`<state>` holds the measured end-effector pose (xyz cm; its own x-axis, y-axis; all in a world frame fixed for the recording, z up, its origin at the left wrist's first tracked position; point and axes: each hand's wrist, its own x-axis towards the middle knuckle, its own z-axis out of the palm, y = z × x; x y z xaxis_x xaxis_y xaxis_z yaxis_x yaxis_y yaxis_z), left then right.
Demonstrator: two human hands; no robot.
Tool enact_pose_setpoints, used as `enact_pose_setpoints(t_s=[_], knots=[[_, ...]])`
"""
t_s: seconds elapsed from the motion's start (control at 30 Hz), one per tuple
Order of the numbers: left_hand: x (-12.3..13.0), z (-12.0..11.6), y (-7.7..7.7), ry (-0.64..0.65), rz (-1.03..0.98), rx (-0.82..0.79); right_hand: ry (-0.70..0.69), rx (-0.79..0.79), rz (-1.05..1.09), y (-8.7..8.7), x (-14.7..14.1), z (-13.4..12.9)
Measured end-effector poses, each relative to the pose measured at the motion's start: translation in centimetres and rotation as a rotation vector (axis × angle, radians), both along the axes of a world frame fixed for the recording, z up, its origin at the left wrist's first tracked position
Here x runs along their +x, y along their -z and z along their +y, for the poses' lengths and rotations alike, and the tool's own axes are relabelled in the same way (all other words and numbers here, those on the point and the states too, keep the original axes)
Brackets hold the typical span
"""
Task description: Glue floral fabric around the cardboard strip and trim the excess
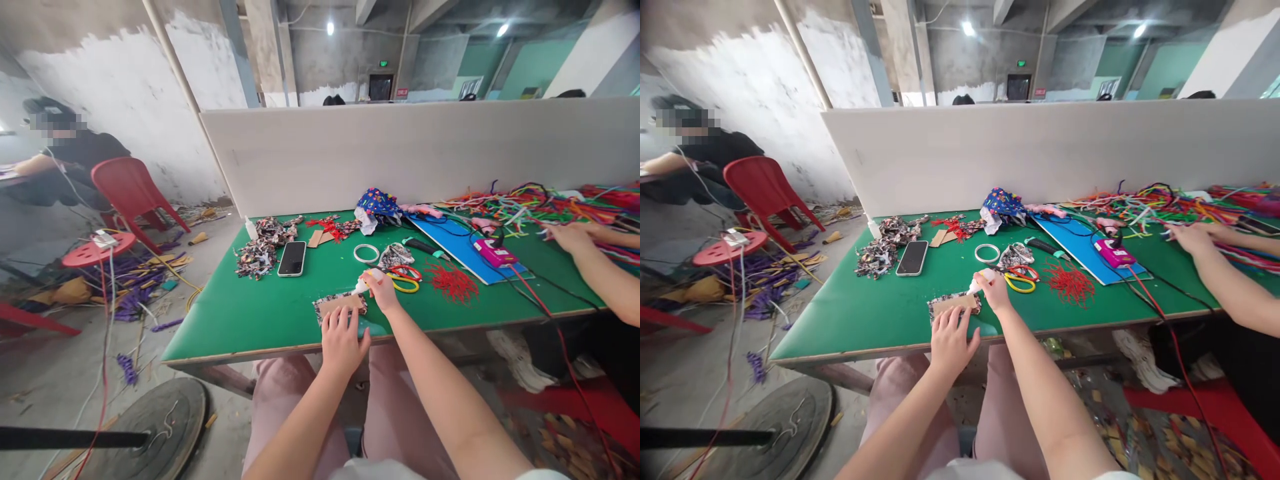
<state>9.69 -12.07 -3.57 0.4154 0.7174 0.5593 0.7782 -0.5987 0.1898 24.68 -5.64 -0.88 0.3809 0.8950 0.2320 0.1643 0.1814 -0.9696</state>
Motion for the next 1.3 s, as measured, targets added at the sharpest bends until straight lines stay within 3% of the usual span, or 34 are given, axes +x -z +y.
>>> enact_pose_setpoints(t_s=[1.0, 1.3], knots=[[0.4, 0.1, 1.0, -0.024, -0.056, -0.016, 0.004, 0.002, 0.134, 1.1, 1.1, 0.0], [0.4, 0.1, 0.5, -0.019, -0.05, -0.034, 0.005, 0.028, 0.193, 0.9, 0.8, -0.2]])
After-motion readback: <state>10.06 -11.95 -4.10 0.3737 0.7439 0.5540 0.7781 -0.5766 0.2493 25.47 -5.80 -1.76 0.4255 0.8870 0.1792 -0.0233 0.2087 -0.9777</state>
